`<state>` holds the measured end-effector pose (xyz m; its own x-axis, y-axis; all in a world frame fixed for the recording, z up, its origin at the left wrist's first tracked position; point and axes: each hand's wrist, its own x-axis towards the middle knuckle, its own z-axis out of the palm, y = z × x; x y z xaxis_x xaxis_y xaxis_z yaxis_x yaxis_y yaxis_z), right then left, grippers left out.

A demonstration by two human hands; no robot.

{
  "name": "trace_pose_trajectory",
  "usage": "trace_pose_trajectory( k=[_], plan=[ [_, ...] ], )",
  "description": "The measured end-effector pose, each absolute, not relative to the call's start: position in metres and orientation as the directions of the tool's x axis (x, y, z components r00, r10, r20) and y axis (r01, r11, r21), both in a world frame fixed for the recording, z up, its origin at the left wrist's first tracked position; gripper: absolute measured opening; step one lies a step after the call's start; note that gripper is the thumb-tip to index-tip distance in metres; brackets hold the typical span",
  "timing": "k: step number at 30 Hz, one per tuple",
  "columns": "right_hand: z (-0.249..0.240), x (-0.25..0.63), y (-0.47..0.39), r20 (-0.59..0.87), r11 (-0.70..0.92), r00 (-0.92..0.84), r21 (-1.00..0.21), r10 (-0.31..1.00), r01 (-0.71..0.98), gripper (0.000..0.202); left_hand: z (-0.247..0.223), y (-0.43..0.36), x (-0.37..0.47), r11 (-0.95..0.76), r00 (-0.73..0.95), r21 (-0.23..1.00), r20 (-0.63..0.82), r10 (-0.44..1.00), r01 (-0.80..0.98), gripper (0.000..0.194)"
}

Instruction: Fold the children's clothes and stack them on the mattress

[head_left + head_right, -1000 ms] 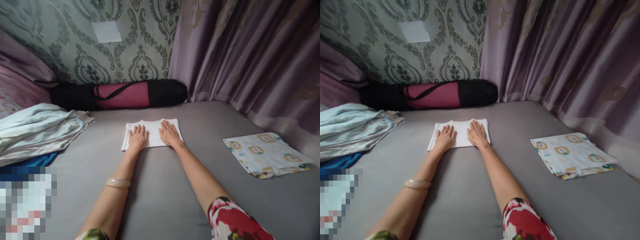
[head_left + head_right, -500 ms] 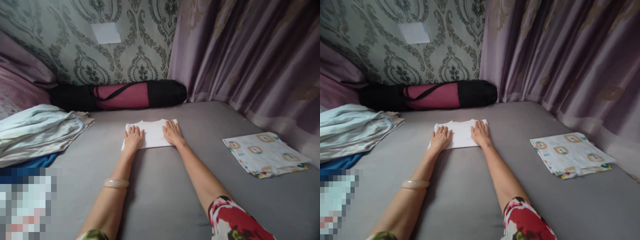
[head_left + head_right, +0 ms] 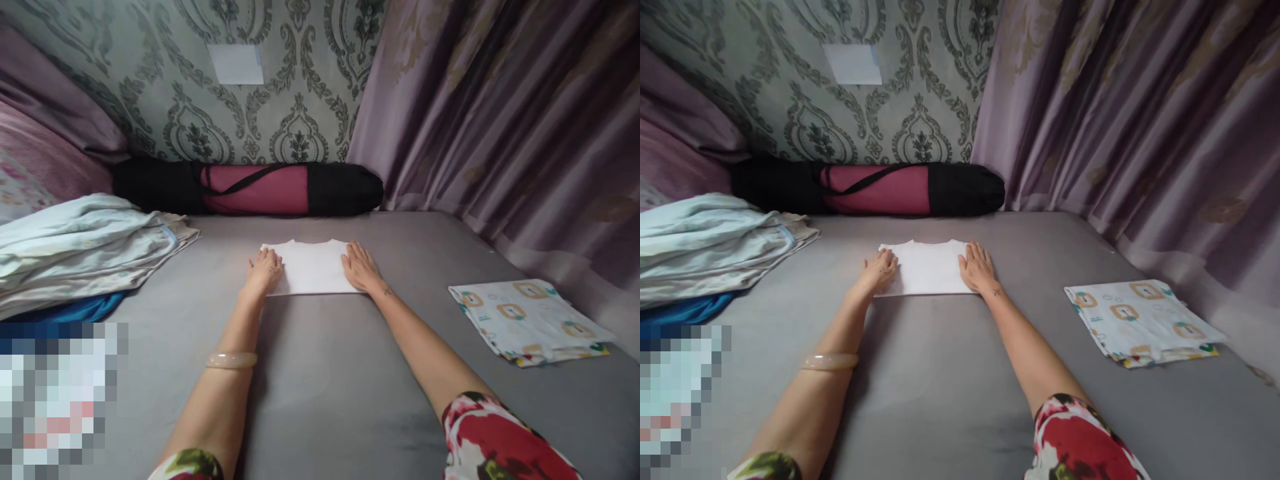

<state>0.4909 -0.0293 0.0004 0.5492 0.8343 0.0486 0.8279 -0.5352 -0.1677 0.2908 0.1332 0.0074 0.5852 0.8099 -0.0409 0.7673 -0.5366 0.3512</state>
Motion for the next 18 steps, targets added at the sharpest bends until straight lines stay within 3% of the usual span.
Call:
trace_pose_trajectory(
  k=[18],
  plan=[
    [-0.003,0.477,-0.012,0.081,-0.503,0.519,-0.16,0.851,0.849,0.061,0.016,0.133,0.29,-0.511,0.573,0.439,-0.012,0.819,0.739,0.034]
  ],
)
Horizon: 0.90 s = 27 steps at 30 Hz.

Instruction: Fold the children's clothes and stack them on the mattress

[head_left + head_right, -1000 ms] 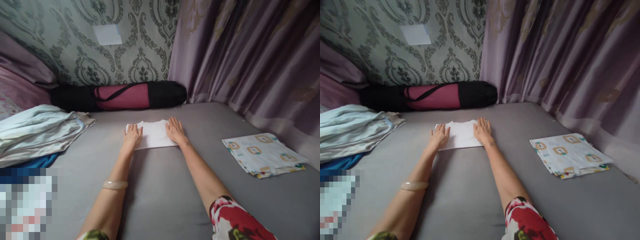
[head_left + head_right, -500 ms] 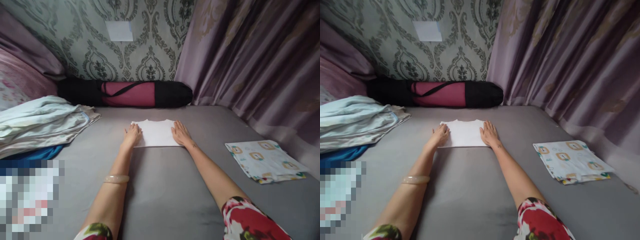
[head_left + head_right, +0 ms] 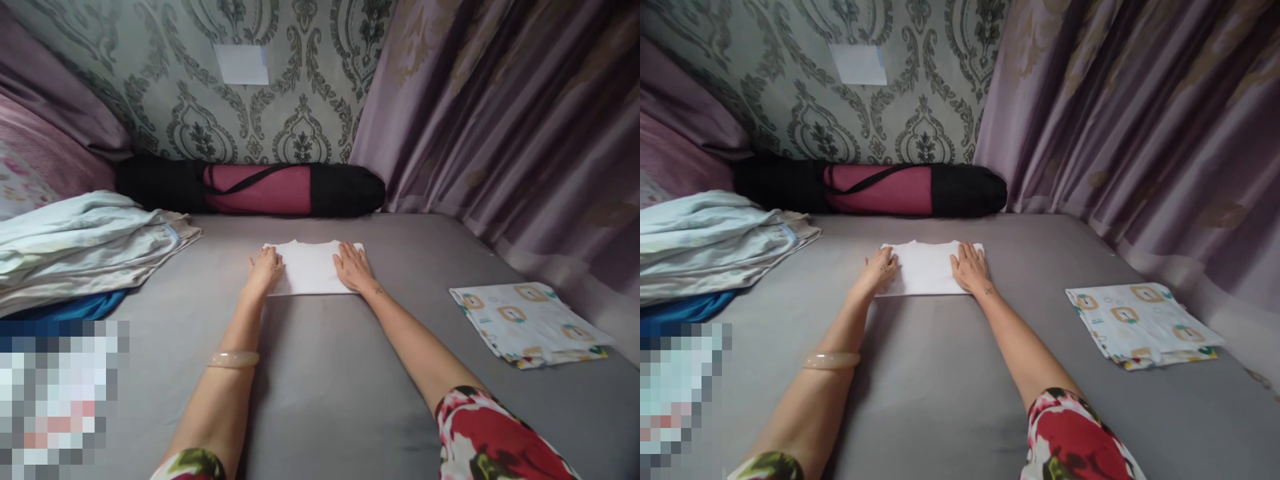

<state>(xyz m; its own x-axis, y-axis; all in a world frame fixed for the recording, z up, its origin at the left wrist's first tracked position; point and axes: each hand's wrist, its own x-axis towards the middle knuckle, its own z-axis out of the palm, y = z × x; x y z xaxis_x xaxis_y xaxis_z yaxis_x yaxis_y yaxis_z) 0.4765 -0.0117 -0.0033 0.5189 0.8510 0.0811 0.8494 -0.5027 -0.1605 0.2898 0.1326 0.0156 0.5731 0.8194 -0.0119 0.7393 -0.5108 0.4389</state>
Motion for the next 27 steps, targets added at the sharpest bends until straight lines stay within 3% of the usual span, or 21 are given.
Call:
trace_pose_trajectory(
  k=[8,27],
  plan=[
    [0.003,0.459,-0.001,0.158,-0.463,0.499,-0.214,0.852,0.86,0.058,0.019,0.131,0.291,-0.492,0.563,0.463,-0.018,0.826,0.737,0.036],
    [0.001,0.427,0.028,0.097,-0.438,0.464,-0.208,0.88,0.874,0.057,0.018,0.136,0.288,-0.498,0.561,0.454,-0.006,0.828,0.739,0.038]
  ],
)
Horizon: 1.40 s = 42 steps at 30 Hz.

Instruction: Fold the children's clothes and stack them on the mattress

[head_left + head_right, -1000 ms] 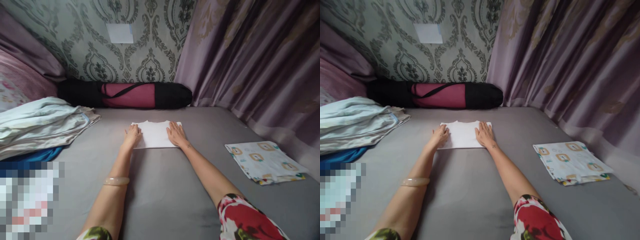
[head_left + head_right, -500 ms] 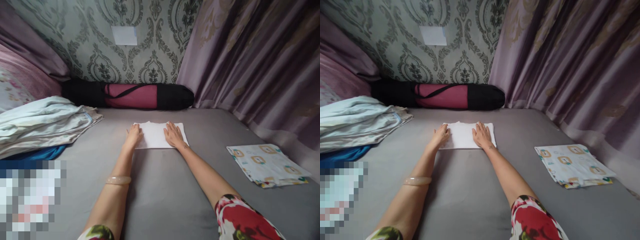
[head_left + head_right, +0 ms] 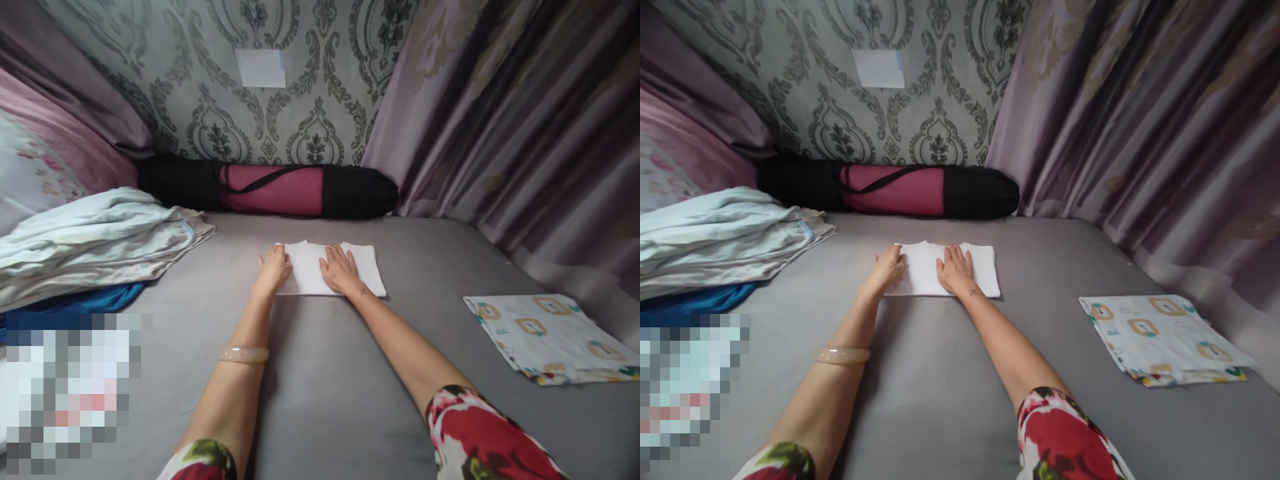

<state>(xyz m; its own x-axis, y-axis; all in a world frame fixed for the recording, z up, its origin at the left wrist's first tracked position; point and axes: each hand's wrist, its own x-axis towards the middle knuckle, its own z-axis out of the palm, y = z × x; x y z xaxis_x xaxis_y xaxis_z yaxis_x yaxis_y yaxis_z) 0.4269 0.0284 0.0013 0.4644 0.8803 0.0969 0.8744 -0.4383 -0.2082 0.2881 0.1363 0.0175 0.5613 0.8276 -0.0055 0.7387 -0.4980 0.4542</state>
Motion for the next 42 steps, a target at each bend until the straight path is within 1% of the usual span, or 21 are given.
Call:
trace_pose_trajectory(
  k=[2,6,12,17,20,28,32,38,42],
  plan=[
    [0.005,0.424,0.032,0.081,-0.435,0.459,-0.213,0.885,0.875,0.057,0.02,0.136,0.288,-0.494,0.561,0.465,-0.006,0.828,0.734,0.039],
    [0.005,0.414,0.041,0.098,-0.394,0.425,-0.234,0.9,0.889,0.058,0.021,0.137,0.287,-0.485,0.562,0.476,-0.024,0.827,0.733,0.039],
    [0.003,0.404,0.05,0.075,-0.406,0.434,-0.238,0.898,0.882,0.058,0.018,0.144,0.281,-0.46,0.531,0.522,0.015,0.847,0.719,0.041],
    [0.004,0.391,0.062,0.102,-0.336,0.369,-0.249,0.924,0.908,0.058,0.018,0.153,0.276,-0.41,0.487,0.556,0.01,0.873,0.723,0.045],
    [0.002,0.384,0.067,0.089,-0.332,0.363,-0.247,0.928,0.91,0.058,0.016,0.161,0.271,-0.389,0.468,0.581,0.016,0.884,0.715,0.045],
    [0.001,0.366,0.081,0.083,-0.294,0.322,-0.249,0.943,0.923,0.059,0.014,0.172,0.263,-0.344,0.422,0.594,0.008,0.906,0.727,0.048],
    [0.006,0.358,0.087,0.048,-0.317,0.339,-0.254,0.939,0.914,0.058,0.012,0.173,0.264,-0.341,0.405,0.604,0.034,0.914,0.72,0.048],
    [0.008,0.333,0.091,0.087,-0.187,0.213,-0.237,0.973,0.953,0.061,0.013,0.169,0.266,-0.354,0.431,0.627,0.032,0.902,0.695,0.047],
    [0.005,0.325,0.089,0.066,-0.179,0.199,-0.236,0.978,0.955,0.062,0.018,0.16,0.271,-0.374,0.446,0.631,0.049,0.894,0.68,0.046]
  ],
)
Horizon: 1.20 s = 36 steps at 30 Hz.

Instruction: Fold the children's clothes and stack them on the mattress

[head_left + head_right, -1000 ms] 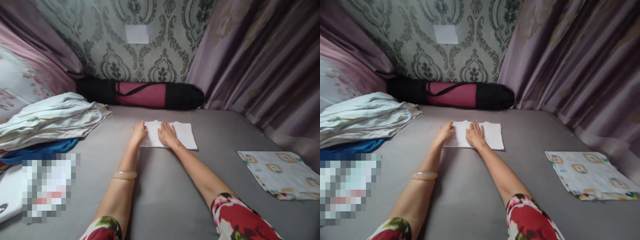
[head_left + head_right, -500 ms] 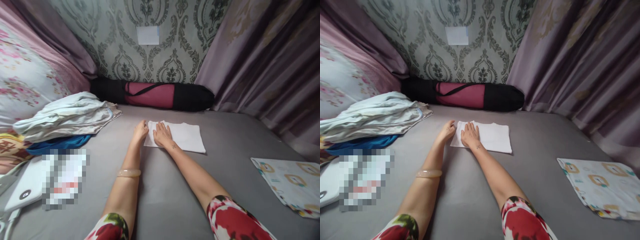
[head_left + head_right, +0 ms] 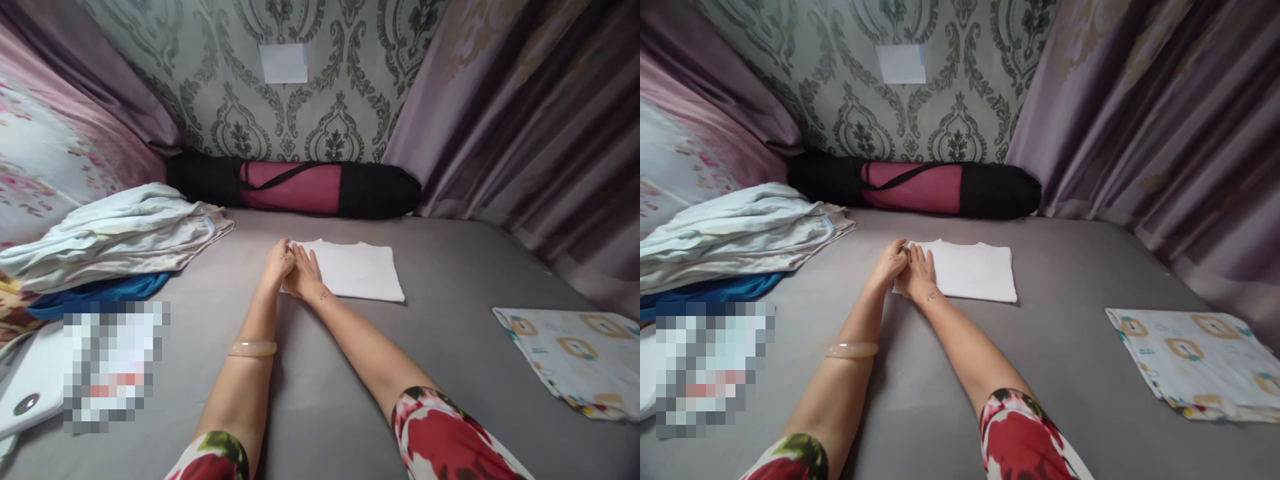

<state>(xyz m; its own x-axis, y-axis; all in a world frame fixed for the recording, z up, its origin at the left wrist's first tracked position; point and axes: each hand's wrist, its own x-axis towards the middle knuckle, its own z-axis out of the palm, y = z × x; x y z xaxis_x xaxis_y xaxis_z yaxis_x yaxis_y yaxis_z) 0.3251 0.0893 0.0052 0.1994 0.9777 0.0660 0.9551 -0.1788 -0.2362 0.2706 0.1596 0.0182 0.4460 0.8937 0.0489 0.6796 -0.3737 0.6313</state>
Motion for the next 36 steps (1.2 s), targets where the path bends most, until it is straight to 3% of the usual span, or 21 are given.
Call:
trace_pose_trajectory(
  k=[8,11,18,24,30,36],
  plan=[
    [0.013,0.371,0.046,0.093,-0.327,0.358,-0.247,0.929,0.912,0.06,0.014,0.143,0.295,-0.513,0.573,0.582,0.097,0.814,0.631,0.047],
    [0.008,0.393,0.026,0.114,-0.361,0.391,-0.215,0.913,0.907,0.059,0.003,0.135,0.303,-0.604,0.646,0.502,0.11,0.755,0.62,0.045],
    [0.0,0.426,0.011,0.134,-0.264,0.295,-0.208,0.946,0.942,0.058,-0.009,0.123,0.303,-0.733,0.734,0.266,0.116,0.669,0.626,0.042],
    [0.008,0.491,0.004,0.16,-0.436,0.463,-0.176,0.872,0.882,0.054,0.01,0.155,0.315,-0.725,0.728,0.204,0.075,0.682,0.658,0.036],
    [0.02,0.541,0.0,-0.037,-0.466,0.466,-0.157,0.884,0.871,0.041,0.023,0.198,0.325,-0.692,0.707,0.151,-0.11,0.698,0.706,0.037],
    [0.033,0.564,0.01,-0.172,-0.475,0.443,-0.279,0.88,0.835,0.041,0.031,0.217,0.329,-0.677,0.705,0.196,-0.195,0.682,0.709,0.031]
  ],
)
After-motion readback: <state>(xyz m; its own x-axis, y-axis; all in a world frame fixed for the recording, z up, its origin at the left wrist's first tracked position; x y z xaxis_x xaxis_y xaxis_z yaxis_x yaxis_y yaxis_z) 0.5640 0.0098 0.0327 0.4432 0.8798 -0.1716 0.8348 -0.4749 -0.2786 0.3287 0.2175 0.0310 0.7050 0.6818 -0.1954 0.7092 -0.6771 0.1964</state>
